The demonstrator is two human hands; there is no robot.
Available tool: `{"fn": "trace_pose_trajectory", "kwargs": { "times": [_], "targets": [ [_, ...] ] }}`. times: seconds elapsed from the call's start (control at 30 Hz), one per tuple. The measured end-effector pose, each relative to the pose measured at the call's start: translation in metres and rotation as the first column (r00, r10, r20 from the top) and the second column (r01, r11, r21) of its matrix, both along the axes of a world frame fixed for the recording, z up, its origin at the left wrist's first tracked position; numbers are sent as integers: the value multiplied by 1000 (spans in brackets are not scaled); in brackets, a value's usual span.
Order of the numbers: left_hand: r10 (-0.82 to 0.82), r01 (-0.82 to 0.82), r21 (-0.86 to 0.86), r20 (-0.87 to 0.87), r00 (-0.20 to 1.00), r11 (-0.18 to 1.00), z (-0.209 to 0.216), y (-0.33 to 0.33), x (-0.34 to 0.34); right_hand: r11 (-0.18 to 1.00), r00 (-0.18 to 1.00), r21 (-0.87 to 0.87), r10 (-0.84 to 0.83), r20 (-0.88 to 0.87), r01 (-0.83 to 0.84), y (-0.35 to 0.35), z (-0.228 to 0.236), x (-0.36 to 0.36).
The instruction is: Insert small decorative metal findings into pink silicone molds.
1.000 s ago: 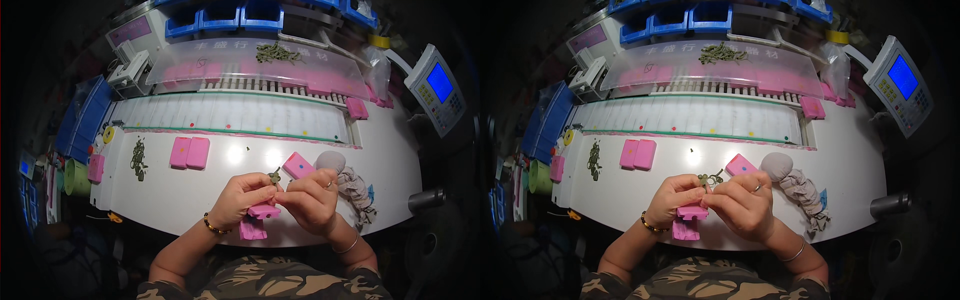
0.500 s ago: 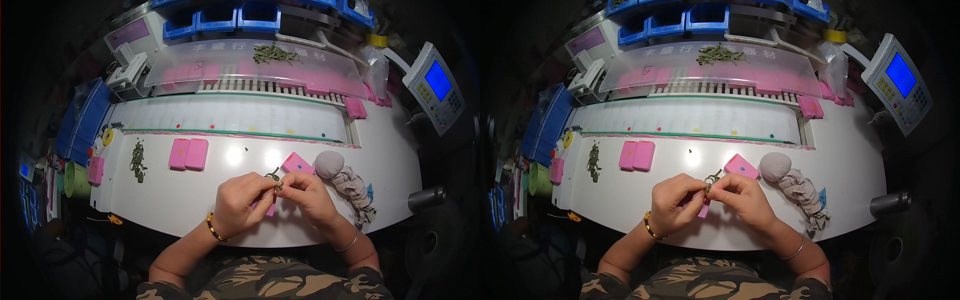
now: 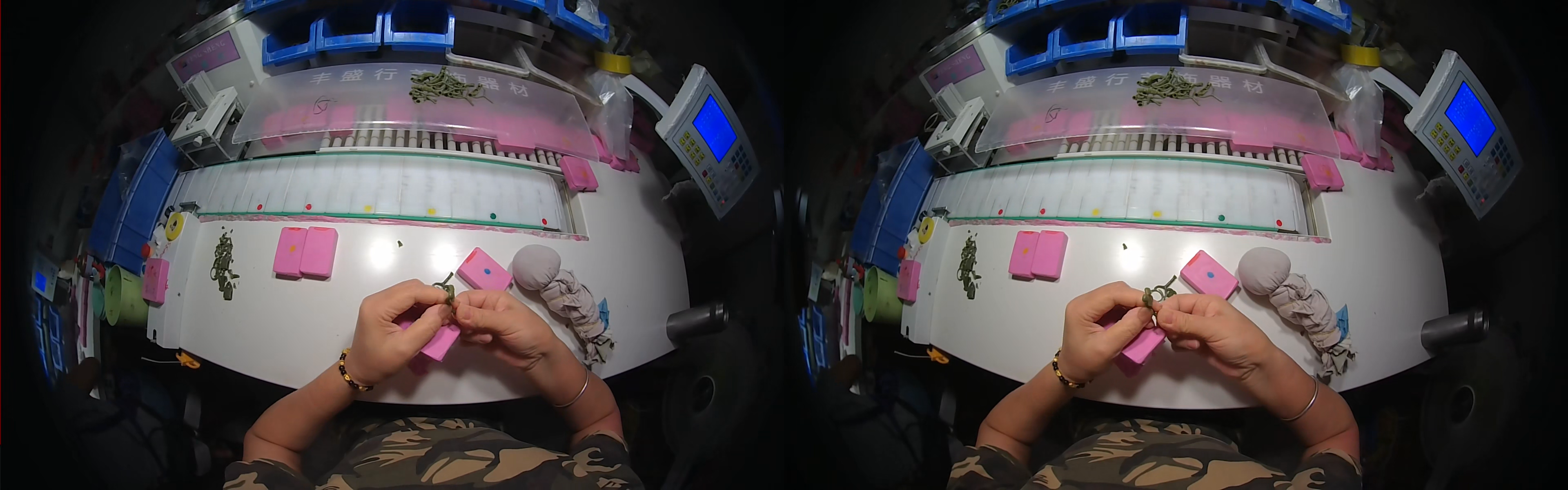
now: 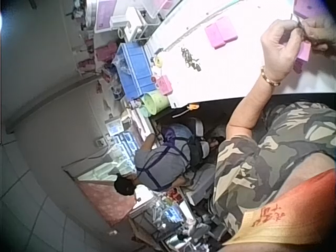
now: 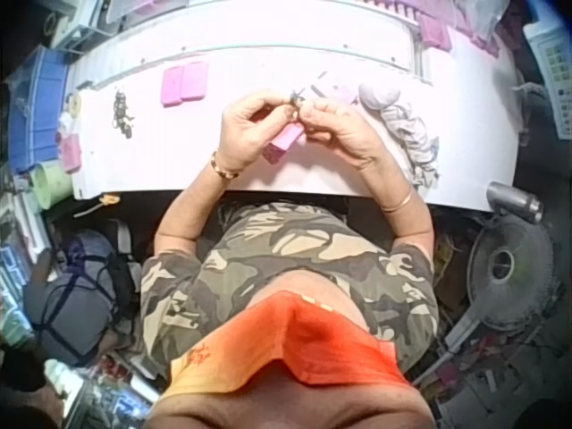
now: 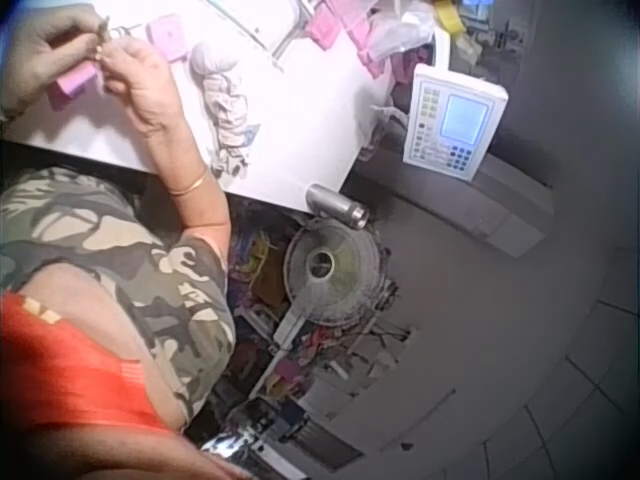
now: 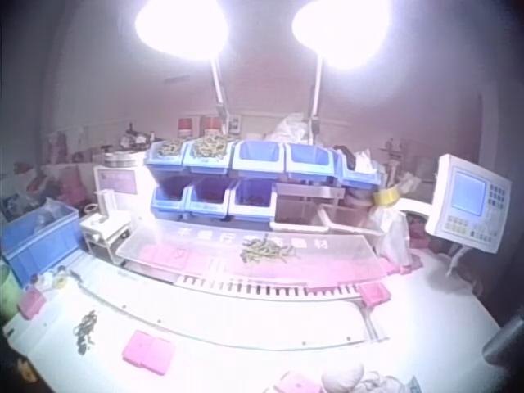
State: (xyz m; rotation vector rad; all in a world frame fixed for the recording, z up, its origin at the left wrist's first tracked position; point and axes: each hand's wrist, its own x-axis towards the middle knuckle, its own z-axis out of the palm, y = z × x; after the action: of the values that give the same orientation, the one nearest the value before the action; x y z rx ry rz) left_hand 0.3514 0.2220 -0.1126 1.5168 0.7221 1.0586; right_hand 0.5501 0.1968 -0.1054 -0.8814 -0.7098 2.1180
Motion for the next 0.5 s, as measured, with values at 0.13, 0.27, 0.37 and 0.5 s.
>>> {"fn": "trace_pose_trajectory", "kwargs": {
  "times": [0.13, 0.27, 0.37, 0.5],
  "targets": [
    [8, -3, -94, 55, 998, 996, -3, -2, 4, 999, 999, 11, -48, 23, 48, -2, 1, -3],
    [64, -46, -200, 85, 994, 979, -5, -1, 5, 950, 931, 281, -218, 294, 134, -4, 11, -6],
    [110, -103, -130, 45, 993, 986, -4, 1, 4, 912, 902, 368, -302, 309, 180, -5, 20, -14],
    [151, -150, 42, 1, 989, 988, -4, 0, 4, 858, 867, 487, -359, 345, 162, -5, 11, -15]
  ]
}}
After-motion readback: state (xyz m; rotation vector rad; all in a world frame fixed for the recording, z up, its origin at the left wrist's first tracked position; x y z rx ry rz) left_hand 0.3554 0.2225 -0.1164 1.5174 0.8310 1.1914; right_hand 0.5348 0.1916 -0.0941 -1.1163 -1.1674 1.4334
